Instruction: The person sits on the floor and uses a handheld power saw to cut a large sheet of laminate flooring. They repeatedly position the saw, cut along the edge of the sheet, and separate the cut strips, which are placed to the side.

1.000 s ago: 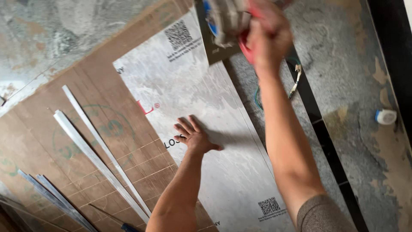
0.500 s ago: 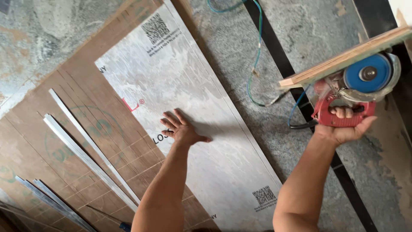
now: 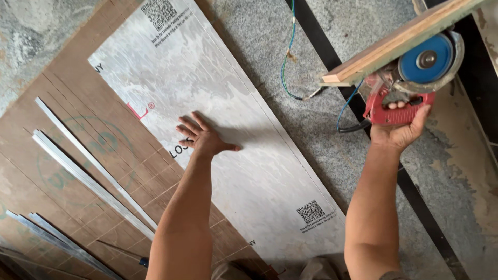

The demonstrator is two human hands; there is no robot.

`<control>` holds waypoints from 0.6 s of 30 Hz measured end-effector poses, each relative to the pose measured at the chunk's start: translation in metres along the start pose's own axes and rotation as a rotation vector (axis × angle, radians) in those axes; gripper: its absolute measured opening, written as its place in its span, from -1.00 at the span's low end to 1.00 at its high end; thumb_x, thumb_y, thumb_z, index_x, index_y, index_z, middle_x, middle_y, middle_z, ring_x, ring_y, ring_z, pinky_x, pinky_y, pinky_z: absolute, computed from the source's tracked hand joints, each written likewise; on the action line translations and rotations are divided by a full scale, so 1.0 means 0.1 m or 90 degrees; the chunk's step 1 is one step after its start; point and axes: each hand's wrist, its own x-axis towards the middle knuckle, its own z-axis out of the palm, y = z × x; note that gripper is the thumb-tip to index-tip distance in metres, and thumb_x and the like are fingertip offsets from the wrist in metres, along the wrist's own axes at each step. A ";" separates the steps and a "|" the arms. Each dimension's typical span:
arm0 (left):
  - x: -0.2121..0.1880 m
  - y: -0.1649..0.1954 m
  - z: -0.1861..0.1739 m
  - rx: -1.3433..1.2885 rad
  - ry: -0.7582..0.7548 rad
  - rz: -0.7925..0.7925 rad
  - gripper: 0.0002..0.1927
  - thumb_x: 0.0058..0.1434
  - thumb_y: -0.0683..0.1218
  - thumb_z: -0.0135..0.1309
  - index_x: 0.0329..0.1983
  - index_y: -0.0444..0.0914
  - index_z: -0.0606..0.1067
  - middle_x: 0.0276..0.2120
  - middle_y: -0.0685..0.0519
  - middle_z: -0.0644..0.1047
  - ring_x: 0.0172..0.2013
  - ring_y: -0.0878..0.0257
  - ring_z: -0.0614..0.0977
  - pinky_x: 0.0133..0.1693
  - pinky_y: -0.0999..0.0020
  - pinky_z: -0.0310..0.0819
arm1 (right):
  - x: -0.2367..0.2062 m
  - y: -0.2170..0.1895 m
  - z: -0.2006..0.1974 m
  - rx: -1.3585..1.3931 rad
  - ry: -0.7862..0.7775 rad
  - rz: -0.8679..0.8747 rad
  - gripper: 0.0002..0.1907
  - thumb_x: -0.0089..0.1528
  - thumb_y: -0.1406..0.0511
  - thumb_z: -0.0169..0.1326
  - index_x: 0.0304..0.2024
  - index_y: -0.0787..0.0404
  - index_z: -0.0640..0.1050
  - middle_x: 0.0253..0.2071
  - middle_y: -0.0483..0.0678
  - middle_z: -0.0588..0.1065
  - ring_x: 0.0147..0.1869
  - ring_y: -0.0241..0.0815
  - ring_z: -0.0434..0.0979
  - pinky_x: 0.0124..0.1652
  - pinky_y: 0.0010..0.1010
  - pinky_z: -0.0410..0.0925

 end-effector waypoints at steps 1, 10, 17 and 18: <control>0.00 -0.01 0.01 -0.005 0.005 0.005 0.96 -0.55 0.38 0.58 0.45 -0.34 -0.68 0.36 -0.53 -0.70 0.37 -0.51 -0.65 0.26 -0.64 -0.52 | -0.07 -0.03 0.00 -0.018 0.033 0.013 -0.51 0.36 0.03 0.10 0.17 0.18 0.42 -0.17 -0.03 0.55 -0.16 -0.14 0.57 -0.06 -0.31 0.48; 0.12 -0.28 0.36 -0.069 0.044 0.089 0.96 -0.53 0.44 0.55 0.47 -0.37 -0.67 0.31 -0.57 -0.75 0.31 -0.58 -0.70 0.20 -0.75 -0.62 | -2.54 -0.49 -1.24 -1.136 -0.039 0.208 -0.42 0.17 0.08 0.28 0.15 0.22 0.50 0.03 0.06 0.53 0.04 -0.09 0.56 -0.01 -0.25 0.43; -0.17 -0.65 0.79 -0.116 0.271 0.246 0.78 -0.30 0.51 0.51 0.58 -0.39 -0.40 0.55 -0.40 -0.43 0.53 -0.33 -0.44 0.39 -0.55 -0.53 | -3.72 -0.88 -1.62 -1.468 -0.006 0.135 -0.41 0.18 0.02 0.29 0.17 0.14 0.55 0.18 0.10 0.45 0.23 0.14 0.46 0.11 -0.11 0.37; -0.34 -0.71 0.89 -0.098 0.299 0.262 0.71 -0.24 0.52 0.49 0.57 -0.38 -0.34 0.55 -0.40 -0.35 0.53 -0.30 -0.36 0.39 -0.50 -0.50 | -3.74 -0.91 -1.59 -1.454 0.001 0.139 -0.43 0.19 0.02 0.26 0.17 0.13 0.55 0.18 0.10 0.44 0.22 0.14 0.46 0.11 -0.10 0.38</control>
